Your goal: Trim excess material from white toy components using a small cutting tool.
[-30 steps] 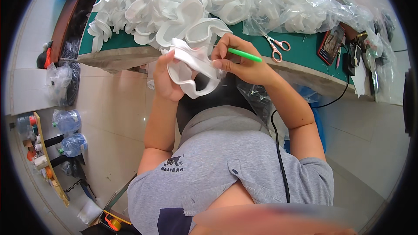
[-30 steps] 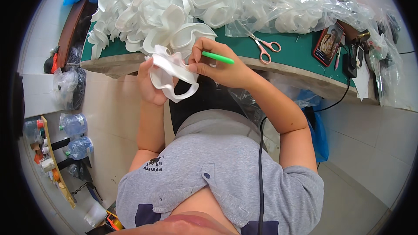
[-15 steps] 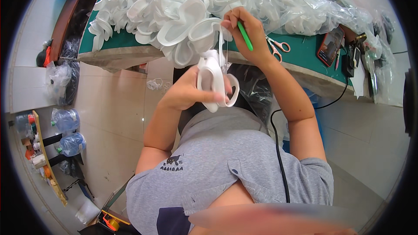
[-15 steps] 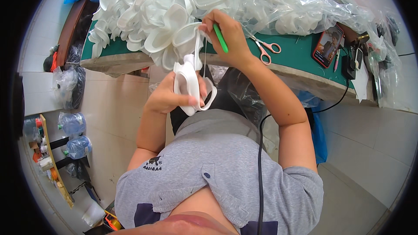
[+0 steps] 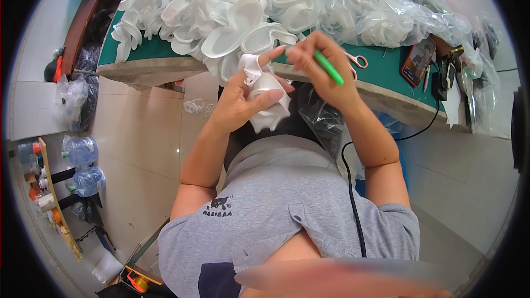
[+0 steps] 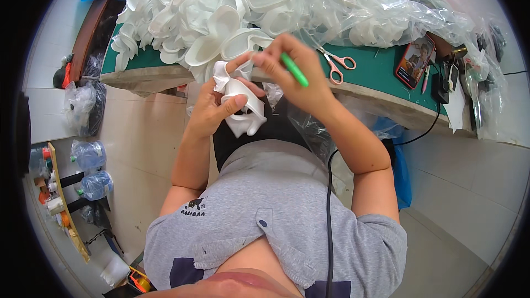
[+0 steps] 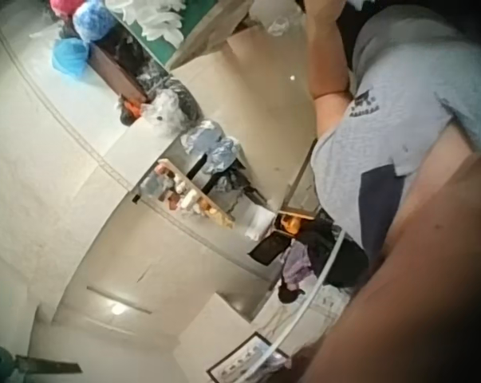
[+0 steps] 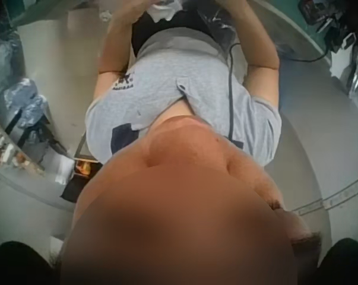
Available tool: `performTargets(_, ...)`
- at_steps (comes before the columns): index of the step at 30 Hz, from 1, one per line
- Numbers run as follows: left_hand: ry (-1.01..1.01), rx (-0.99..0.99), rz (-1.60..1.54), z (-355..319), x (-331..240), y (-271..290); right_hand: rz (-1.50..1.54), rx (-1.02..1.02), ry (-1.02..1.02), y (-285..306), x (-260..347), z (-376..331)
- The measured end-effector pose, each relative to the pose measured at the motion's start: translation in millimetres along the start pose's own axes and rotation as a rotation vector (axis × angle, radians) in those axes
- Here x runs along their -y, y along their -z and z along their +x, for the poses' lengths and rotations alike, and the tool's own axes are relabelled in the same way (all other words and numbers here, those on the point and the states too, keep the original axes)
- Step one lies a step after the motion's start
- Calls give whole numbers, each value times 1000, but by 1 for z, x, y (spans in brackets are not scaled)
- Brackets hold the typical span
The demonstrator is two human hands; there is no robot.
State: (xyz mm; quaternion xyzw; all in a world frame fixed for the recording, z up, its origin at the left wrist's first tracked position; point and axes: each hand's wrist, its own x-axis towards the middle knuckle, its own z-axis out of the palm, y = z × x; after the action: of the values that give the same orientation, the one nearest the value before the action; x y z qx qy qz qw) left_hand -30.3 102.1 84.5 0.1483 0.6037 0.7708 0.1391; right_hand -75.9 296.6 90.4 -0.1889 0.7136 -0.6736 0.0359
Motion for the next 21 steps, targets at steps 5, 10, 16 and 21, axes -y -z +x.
performTargets(5,-22,-83,-159,0,11,3,120,125,-38,-15,4,-15)
performTargets(10,30,-156,-207,1,7,1,151,159,-64,-19,6,-17)
performTargets(16,-40,-388,-705,8,17,33,524,-5,-3,11,6,-7)
performTargets(21,-192,35,-806,7,13,47,703,22,3,29,8,1)
